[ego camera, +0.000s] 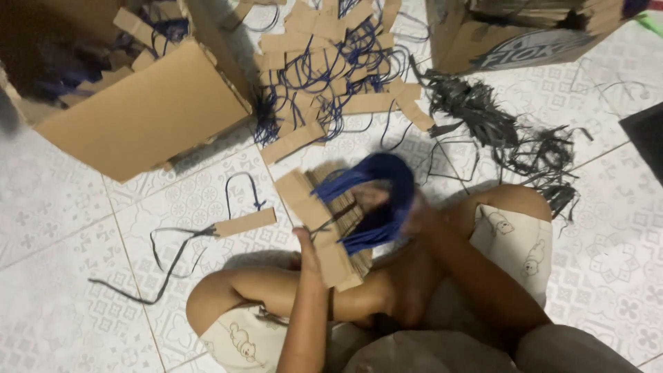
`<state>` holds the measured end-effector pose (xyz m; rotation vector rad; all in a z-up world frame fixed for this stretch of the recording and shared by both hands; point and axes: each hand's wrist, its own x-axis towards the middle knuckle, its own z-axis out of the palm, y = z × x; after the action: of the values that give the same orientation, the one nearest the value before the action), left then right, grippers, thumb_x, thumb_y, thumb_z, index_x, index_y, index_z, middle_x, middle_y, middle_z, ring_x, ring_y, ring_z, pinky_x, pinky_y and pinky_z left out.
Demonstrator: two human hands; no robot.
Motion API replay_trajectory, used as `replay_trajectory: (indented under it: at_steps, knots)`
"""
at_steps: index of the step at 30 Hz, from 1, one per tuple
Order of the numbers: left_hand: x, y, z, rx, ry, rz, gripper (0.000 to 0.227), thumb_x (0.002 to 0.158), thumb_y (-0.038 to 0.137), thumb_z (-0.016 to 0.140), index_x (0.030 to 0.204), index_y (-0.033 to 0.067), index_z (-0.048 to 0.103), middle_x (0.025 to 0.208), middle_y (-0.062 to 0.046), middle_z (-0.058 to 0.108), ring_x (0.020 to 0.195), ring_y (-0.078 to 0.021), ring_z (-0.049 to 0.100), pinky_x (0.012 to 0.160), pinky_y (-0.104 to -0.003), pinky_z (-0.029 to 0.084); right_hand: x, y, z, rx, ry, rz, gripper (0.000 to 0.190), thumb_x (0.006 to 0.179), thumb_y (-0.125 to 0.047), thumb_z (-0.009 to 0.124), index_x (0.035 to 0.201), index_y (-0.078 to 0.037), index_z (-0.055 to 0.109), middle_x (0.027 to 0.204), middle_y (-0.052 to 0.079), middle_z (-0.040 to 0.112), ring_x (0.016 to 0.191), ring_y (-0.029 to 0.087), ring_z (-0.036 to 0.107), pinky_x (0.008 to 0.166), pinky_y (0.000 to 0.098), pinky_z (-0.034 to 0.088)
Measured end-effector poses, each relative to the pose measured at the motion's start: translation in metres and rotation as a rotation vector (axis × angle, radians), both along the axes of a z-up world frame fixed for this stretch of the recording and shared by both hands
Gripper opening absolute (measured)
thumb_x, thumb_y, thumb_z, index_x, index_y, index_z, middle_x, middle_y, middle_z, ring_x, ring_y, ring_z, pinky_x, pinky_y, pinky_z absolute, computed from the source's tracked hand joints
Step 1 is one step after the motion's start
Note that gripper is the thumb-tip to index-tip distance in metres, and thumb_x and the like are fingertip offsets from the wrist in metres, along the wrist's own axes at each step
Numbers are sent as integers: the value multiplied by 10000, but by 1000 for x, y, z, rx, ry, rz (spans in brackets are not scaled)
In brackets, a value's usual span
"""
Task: Assembling bag handles by manually attaching blue cords to pre-cut cardboard strips.
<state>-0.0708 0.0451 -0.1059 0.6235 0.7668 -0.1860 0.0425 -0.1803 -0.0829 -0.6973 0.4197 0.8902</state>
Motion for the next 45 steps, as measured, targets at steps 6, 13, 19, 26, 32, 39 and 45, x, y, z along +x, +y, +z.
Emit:
replay_trajectory:
  at_steps: [6, 13, 19, 26, 32, 39, 45]
  knots:
    - [-24, 9, 4, -254, -445, 10, 762, 940, 586, 537, 1474, 43, 501, 1419, -159, 583, 1230, -306, 560, 1061, -428, 415, -10, -4, 6, 105, -51, -93, 594, 983, -481, 430, 1329, -20, 574, 1266, 202, 642, 1129, 367, 616, 983, 615, 457]
    - [6, -17, 68, -209, -303, -12, 611, 961, 472, 508, 1371, 24, 579, 1280, -207, 649, 1086, -320, 619, 932, -451, 478, -29, -17, 87, -142, -57, -313, 718, 969, -554, 421, 1354, 37, 558, 1229, 251, 633, 1111, 405, 603, 973, 679, 467]
    - [31, -83, 68, -229, -353, 148, 378, 1021, 404, 522, 1196, 92, 643, 1051, -86, 717, 869, -187, 667, 751, -321, 512, -80, -31, 70, -366, -521, -268, 1116, 741, -611, 635, 1646, -260, 85, 1637, 163, 289, 1462, 366, 373, 1096, 545, 351]
    - [72, -164, 109, -86, -551, 37, 638, 921, 189, 603, 1501, 65, 369, 1305, -145, 560, 1133, -245, 556, 1010, -377, 427, -70, -58, 104, -362, -677, -519, 992, 767, -193, 696, 1615, -44, 203, 1490, 217, 482, 1279, 327, 524, 1026, 417, 455]
    - [172, -207, 219, 0, -883, -232, 393, 1068, 347, 434, 1306, 44, 509, 1254, -99, 596, 1131, -191, 546, 1019, -355, 402, 9, -106, 200, -581, -989, -574, 688, 972, -158, 513, 1575, -37, 203, 1407, 165, 530, 1231, 266, 557, 1084, 419, 442]
    - [307, -267, 333, 266, -884, -285, 1450, 533, 749, 624, 1590, 5, -31, 1604, -318, 95, 1491, -498, 139, 1144, -632, 223, 115, -135, 297, -363, -1257, -666, 522, 1089, -313, 480, 1509, -68, 289, 1484, 207, 444, 1369, 328, 505, 1199, 516, 451]
    - [419, -297, 282, 312, -551, -361, 1016, 610, 568, 594, 1337, -142, 566, 1212, -253, 670, 1037, -341, 665, 856, -405, 555, 225, -185, 234, -676, -1121, -678, 923, 1004, -608, 702, 1606, -171, 156, 1652, 260, 226, 1485, 546, 310, 1008, 741, 470]
